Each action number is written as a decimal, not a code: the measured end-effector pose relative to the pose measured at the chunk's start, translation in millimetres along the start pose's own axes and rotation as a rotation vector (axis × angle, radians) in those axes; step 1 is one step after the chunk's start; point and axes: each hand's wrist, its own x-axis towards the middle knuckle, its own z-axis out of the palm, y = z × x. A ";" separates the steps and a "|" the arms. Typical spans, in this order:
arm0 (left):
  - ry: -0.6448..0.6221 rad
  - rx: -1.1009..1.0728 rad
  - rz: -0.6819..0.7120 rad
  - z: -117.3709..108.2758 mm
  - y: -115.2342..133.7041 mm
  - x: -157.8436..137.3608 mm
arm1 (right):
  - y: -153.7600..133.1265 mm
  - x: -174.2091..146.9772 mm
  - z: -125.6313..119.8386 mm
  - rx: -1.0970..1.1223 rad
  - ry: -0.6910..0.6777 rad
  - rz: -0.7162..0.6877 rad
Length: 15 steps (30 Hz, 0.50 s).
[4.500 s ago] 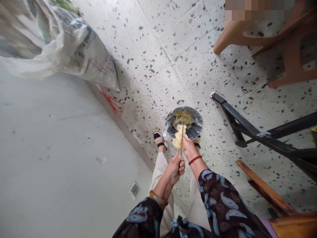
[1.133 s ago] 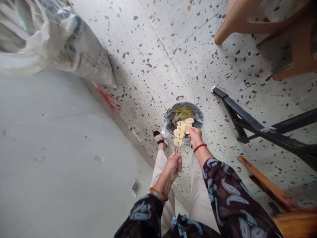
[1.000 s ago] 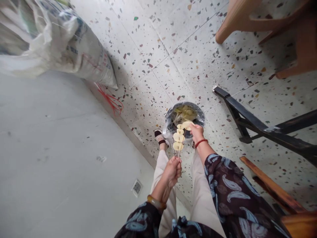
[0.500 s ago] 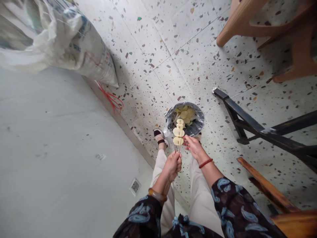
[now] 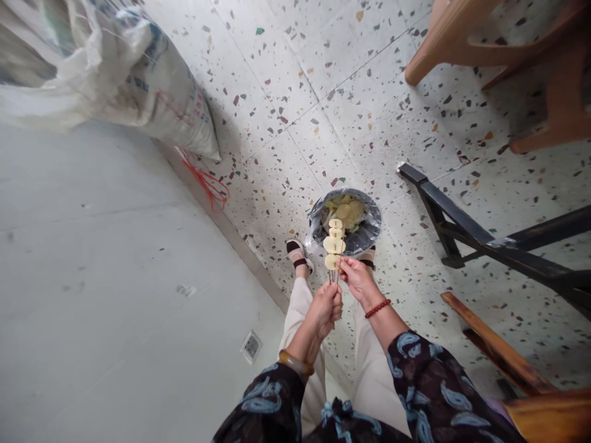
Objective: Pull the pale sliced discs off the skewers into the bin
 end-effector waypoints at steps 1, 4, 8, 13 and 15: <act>0.000 -0.007 -0.006 0.5 0.4 0.2 | 1.0 1.4 1.3 -0.001 0.014 -0.009; 0.023 -0.031 -0.023 2.3 2.2 1.9 | 4.2 5.7 5.6 0.002 0.066 -0.034; 0.051 -0.053 -0.032 4.9 5.5 5.4 | 11.4 9.3 10.8 0.011 0.135 -0.056; 0.063 -0.051 -0.053 8.4 0.9 4.0 | 12.5 23.7 11.7 0.020 0.220 -0.092; 0.058 -0.038 -0.077 8.9 -5.1 0.9 | 6.1 35.2 9.2 0.021 0.255 -0.116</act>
